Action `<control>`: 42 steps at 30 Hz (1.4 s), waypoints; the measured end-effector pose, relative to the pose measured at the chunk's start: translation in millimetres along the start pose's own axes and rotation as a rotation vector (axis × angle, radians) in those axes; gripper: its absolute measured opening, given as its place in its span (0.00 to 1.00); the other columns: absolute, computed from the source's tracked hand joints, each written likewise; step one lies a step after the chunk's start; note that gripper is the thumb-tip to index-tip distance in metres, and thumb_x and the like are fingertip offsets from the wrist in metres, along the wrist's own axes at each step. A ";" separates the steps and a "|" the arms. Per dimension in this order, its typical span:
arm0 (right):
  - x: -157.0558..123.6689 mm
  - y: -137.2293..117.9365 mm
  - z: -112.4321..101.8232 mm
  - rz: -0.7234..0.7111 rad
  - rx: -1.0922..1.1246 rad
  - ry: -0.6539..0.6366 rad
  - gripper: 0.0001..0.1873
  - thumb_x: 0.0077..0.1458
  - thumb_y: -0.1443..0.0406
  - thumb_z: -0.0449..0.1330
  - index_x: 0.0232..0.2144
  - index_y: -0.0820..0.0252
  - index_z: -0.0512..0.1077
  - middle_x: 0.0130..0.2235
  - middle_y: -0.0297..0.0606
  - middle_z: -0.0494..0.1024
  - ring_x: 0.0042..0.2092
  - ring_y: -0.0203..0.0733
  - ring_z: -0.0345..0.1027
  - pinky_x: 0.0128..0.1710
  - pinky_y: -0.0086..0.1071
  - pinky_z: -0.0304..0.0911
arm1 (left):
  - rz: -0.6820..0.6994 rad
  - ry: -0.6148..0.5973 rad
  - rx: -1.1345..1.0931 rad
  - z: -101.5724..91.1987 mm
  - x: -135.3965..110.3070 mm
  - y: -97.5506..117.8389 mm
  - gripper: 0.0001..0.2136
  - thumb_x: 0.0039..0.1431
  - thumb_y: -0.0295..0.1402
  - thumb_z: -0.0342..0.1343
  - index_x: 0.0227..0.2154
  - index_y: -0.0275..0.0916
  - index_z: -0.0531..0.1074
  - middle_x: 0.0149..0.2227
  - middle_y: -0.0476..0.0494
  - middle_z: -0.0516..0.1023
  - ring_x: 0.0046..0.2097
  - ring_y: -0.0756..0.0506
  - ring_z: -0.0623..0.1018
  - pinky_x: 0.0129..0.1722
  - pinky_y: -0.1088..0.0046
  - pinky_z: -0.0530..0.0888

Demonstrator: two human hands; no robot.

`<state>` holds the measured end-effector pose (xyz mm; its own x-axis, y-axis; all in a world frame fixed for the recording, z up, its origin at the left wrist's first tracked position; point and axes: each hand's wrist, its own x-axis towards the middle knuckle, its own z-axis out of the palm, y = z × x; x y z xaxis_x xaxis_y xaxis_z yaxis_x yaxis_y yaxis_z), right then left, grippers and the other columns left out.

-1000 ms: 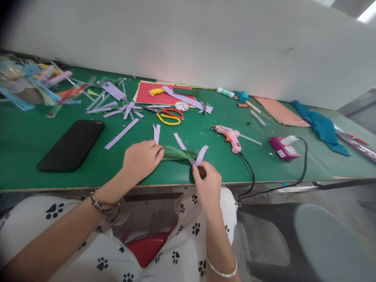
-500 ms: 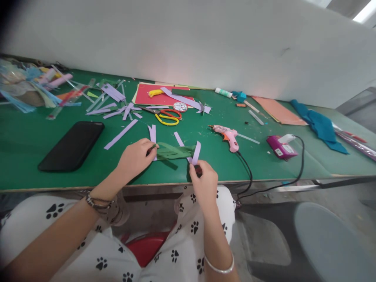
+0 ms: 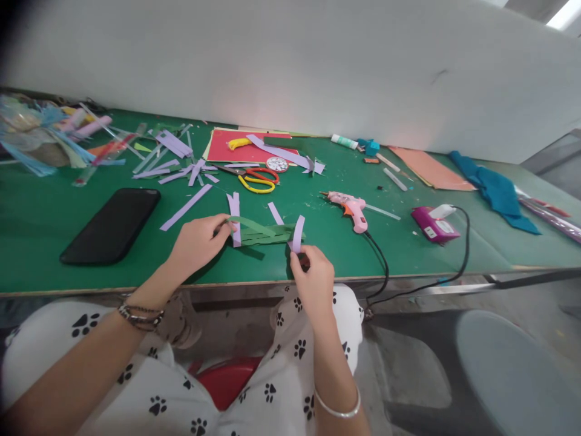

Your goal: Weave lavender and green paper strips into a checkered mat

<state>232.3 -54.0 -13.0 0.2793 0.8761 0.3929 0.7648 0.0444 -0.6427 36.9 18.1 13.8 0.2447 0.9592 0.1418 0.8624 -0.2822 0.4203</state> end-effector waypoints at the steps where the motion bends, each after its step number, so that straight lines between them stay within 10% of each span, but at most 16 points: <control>1: 0.4 -0.2 -0.1 -0.001 -0.001 0.001 0.10 0.49 0.61 0.52 0.23 0.59 0.69 0.23 0.34 0.71 0.24 0.35 0.61 0.25 0.29 0.56 | -0.002 0.000 -0.028 -1.1 -0.3 -0.4 0.14 0.59 0.35 0.42 0.29 0.38 0.72 0.29 0.46 0.79 0.32 0.45 0.76 0.26 0.74 0.61; 10: 1.0 -2.4 -1.0 -0.004 0.002 -0.001 0.10 0.48 0.61 0.52 0.22 0.58 0.69 0.23 0.35 0.71 0.24 0.36 0.61 0.26 0.30 0.57 | 0.005 -0.074 -0.335 -6.6 -0.6 -8.8 0.12 0.57 0.38 0.43 0.32 0.41 0.71 0.32 0.49 0.81 0.38 0.46 0.78 0.34 0.74 0.70; 42: 8.6 1.4 -5.9 0.076 0.082 -0.037 0.12 0.45 0.57 0.54 0.21 0.59 0.71 0.21 0.34 0.72 0.22 0.35 0.61 0.25 0.29 0.57 | 0.295 -0.256 -0.078 -13.7 7.3 -20.2 0.14 0.56 0.37 0.44 0.40 0.40 0.71 0.42 0.46 0.77 0.42 0.46 0.76 0.38 0.73 0.70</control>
<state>239.1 -49.2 -6.6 0.3118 0.8954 0.3178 0.6920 0.0152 -0.7218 15.2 30.5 18.6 0.5882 0.8076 0.0429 0.7046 -0.5378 0.4630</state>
